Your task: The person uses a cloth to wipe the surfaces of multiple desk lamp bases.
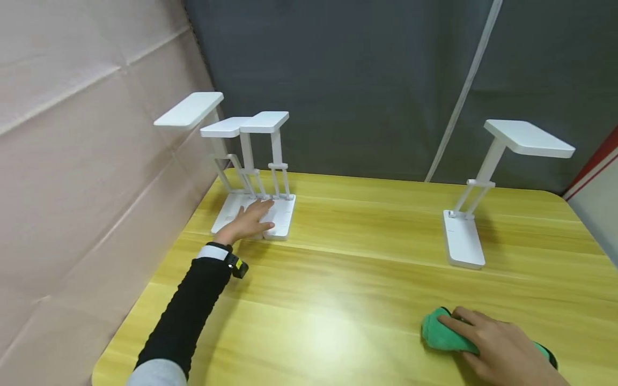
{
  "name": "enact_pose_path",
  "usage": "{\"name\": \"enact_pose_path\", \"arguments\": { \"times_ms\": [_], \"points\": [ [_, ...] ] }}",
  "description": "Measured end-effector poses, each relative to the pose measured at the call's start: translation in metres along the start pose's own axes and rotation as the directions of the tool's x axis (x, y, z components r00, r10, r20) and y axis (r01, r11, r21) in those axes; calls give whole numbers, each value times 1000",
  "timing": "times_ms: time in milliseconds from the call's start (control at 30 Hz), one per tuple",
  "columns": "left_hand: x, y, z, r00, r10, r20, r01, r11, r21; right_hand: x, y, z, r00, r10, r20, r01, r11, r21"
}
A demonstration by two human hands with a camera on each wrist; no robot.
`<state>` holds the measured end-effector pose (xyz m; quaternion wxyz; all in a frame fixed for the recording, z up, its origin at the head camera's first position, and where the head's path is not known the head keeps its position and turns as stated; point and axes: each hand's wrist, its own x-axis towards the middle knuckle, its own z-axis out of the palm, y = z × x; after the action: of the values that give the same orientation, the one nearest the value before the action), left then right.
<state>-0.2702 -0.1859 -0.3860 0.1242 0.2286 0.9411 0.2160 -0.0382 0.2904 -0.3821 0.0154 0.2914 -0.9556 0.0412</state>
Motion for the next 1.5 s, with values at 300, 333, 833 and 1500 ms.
{"name": "enact_pose_path", "arguments": {
  "times_ms": [300,333,833,1500],
  "points": [
    [26,-20,-1,998,2,68,-11,992,127,11,8,-3,966,-49,-253,44,999,-27],
    [26,-20,-1,996,-21,81,9,990,141,11,8,-3,966,-48,-253,44,999,-21],
    [14,12,9,999,-16,50,3,968,249,16,-4,-8,964,-32,-263,50,997,64],
    [-17,137,82,953,300,54,-280,793,540,28,-8,-5,973,-45,-228,72,991,115]
  ]
}}
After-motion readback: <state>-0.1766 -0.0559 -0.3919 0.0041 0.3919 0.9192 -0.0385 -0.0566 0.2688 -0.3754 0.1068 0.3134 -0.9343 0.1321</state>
